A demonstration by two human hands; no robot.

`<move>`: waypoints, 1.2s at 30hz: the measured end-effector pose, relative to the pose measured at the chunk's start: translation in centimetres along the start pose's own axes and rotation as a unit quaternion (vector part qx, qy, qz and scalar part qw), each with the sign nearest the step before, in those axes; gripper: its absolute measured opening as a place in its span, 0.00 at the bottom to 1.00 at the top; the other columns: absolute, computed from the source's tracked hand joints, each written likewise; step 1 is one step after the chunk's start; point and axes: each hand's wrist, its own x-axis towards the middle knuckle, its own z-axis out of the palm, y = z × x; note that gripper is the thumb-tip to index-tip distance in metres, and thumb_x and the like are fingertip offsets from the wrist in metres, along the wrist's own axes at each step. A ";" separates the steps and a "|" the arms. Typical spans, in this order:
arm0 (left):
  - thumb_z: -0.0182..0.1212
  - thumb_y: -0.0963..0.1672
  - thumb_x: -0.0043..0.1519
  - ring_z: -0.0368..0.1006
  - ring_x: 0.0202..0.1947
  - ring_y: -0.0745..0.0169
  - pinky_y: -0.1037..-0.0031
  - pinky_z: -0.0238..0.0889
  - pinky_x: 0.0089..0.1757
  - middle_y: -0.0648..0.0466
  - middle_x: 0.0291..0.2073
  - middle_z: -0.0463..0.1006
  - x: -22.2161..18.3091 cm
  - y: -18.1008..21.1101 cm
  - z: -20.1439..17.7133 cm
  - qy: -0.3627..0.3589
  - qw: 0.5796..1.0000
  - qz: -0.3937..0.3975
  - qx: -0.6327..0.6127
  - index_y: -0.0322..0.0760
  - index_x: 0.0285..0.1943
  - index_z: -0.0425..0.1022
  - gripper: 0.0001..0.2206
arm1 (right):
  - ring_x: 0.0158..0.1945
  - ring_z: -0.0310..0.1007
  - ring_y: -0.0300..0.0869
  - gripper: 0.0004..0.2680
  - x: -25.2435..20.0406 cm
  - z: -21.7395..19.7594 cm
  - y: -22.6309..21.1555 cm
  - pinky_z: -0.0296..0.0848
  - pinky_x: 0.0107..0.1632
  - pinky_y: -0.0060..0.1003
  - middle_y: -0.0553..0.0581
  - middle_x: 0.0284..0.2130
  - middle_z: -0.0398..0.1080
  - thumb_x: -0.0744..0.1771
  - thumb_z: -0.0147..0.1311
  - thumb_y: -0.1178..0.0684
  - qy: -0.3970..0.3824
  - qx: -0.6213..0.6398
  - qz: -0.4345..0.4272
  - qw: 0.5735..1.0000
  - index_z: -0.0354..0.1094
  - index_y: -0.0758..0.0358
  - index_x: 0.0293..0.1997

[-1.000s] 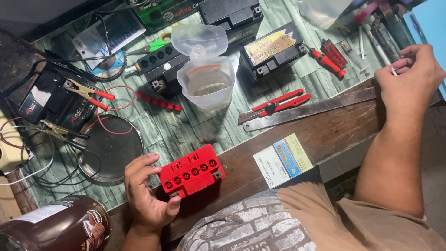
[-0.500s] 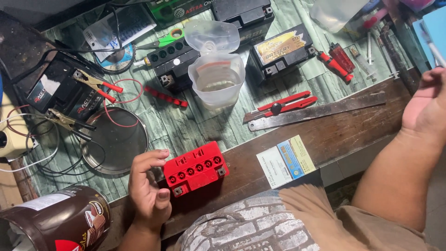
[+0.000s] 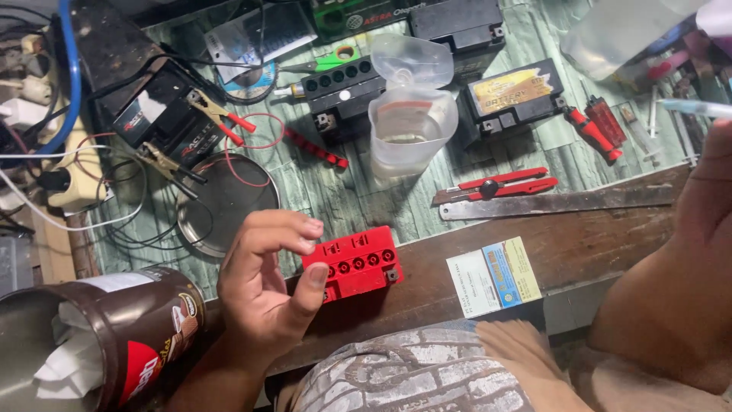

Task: Repairing a lead-acid battery by prying open the top cover, cleaning the surface, and refilling cells with liquid using a syringe.

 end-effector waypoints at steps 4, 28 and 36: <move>0.59 0.41 0.63 0.75 0.44 0.56 0.70 0.73 0.50 0.47 0.40 0.75 1.7 0.2 0.3 0.010 0.999 0.037 0.000 0.35 0.43 0.67 0.06 | 0.75 0.62 0.44 0.21 2.5 6.4 -2.5 0.67 0.86 0.38 0.50 0.68 0.62 0.74 0.49 0.35 -0.066 -0.009 -0.032 0.997 0.61 0.56 0.72; 0.75 0.46 0.59 0.69 0.50 0.50 0.59 0.66 0.57 0.53 0.50 0.72 1.6 -2.8 0.0 0.033 0.966 0.122 0.225 0.46 0.43 0.78 0.10 | 0.44 0.72 0.35 0.12 -0.6 21.7 -6.7 0.87 0.53 0.34 0.57 0.38 0.67 0.65 0.63 0.56 -0.113 0.119 0.213 0.963 0.60 0.57 0.48; 0.78 0.46 0.57 0.69 0.51 0.48 0.59 0.67 0.56 0.53 0.49 0.71 1.6 -3.1 0.1 0.038 0.964 0.128 0.229 0.45 0.38 0.77 0.11 | 0.44 0.72 0.35 0.12 -0.8 21.7 -6.5 0.88 0.52 0.36 0.58 0.38 0.66 0.66 0.63 0.56 -0.113 0.123 0.227 0.960 0.59 0.57 0.48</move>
